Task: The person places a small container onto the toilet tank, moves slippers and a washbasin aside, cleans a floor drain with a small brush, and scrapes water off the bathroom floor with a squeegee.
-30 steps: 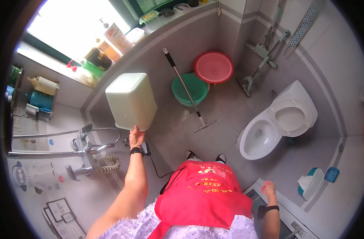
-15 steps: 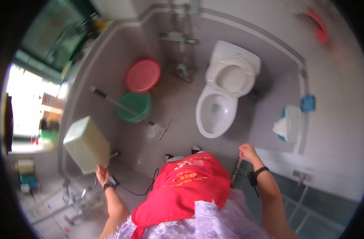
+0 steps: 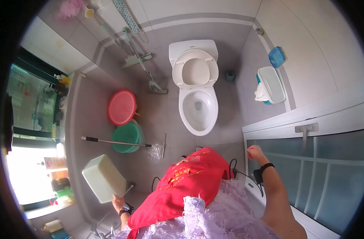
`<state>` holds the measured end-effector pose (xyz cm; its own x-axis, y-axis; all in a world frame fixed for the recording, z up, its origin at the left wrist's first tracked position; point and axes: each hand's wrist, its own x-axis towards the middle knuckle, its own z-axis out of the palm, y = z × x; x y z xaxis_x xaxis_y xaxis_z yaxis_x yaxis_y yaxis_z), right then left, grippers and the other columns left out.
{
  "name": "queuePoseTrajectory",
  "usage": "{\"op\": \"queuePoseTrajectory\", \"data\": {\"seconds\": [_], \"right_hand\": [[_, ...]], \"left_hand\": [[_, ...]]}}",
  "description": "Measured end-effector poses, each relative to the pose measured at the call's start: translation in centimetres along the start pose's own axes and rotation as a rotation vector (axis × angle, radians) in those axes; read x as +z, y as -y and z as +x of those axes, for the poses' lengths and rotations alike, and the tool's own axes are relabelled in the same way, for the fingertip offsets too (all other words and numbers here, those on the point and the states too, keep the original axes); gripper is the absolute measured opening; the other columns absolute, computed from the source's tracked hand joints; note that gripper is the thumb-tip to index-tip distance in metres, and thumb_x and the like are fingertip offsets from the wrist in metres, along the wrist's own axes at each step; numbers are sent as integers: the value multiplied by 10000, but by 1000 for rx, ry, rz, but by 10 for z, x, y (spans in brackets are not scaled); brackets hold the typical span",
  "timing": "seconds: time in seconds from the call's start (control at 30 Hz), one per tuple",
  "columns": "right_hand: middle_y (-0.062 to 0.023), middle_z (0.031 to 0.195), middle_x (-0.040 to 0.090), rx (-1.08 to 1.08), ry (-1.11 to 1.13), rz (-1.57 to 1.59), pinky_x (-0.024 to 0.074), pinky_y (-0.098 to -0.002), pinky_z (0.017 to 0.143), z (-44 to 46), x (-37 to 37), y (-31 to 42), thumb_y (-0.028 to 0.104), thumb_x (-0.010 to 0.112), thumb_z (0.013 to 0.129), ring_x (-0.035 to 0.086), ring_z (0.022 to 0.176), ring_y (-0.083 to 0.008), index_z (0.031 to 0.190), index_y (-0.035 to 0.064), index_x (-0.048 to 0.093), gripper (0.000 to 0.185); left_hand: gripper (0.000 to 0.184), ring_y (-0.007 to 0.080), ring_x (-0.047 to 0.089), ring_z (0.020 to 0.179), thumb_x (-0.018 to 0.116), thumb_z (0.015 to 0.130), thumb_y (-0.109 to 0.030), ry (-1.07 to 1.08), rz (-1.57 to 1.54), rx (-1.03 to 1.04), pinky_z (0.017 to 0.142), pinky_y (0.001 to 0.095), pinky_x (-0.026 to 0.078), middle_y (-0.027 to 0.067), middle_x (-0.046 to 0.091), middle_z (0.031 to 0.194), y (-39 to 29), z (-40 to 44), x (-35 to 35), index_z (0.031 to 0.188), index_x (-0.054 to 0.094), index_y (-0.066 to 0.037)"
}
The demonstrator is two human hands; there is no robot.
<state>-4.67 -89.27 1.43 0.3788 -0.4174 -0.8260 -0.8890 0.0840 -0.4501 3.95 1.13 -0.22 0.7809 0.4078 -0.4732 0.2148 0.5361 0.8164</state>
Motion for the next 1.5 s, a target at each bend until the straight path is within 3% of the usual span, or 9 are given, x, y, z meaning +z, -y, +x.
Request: {"op": "queuePoseTrajectory", "data": {"seconds": [0.37,0.5,0.57,0.6,0.67,0.83,1.13,1.3,1.5], "right_hand": [[-102,664,624,-50,-27,75,546,-372,505,2,33,4,159,594,852,640,563,-217,904,46,610,125],[-102,666,621,-56,51,95,533,-359,490,16,34,9,182,605,860,631,562,-213,903,52,613,137],[-94,671,614,-24,16,109,522,-355,478,14,34,8,196,606,861,629,562,-211,914,58,613,148],[-90,672,611,-23,39,101,519,-358,475,11,34,8,195,606,861,628,564,-212,918,56,611,151],[-83,675,606,-22,70,96,513,-364,470,8,30,4,193,607,859,625,569,-215,925,51,607,157],[-65,646,577,-749,167,-388,465,-357,433,58,5,-47,177,596,856,573,510,-195,900,42,595,142],[-62,663,574,-575,187,-150,459,-328,442,44,25,-16,172,581,880,568,522,-178,938,73,592,115],[-66,733,605,-100,119,80,486,-330,473,43,33,9,198,589,887,598,573,-180,979,81,599,149],[-59,714,609,-64,41,30,521,-351,514,30,33,4,202,582,888,608,571,-196,959,77,608,146]], "left_hand": [[572,271,500,1156,684,805,-72,15,-59,-21,964,508,421,75,525,1250,-18,14,2,1324,444,-94],[324,292,583,1030,591,867,-153,-85,622,233,878,424,468,114,616,1113,0,11,-13,1161,531,-31],[283,302,621,969,549,895,-226,-109,575,257,832,365,490,126,664,1037,9,3,-9,1072,573,-6],[500,278,527,1117,608,832,1,-57,65,82,955,475,439,119,535,1232,-6,-18,25,1306,458,-52],[539,281,499,1156,614,825,-19,-48,-53,92,970,476,426,110,520,1248,-8,-33,46,1333,444,-85],[444,283,577,1043,596,843,-24,-156,-101,79,907,499,476,135,566,1170,0,-39,46,1266,458,-27],[506,286,495,1174,571,846,12,-99,-70,41,973,516,417,108,510,1276,-14,-48,56,1319,428,-95],[471,268,533,1128,581,852,12,-86,-114,59,964,474,432,100,541,1237,-8,-49,48,1295,459,-93],[492,249,527,1143,608,857,-18,-66,-202,147,982,492,421,77,538,1250,-3,-49,43,1314,455,-116]]}}
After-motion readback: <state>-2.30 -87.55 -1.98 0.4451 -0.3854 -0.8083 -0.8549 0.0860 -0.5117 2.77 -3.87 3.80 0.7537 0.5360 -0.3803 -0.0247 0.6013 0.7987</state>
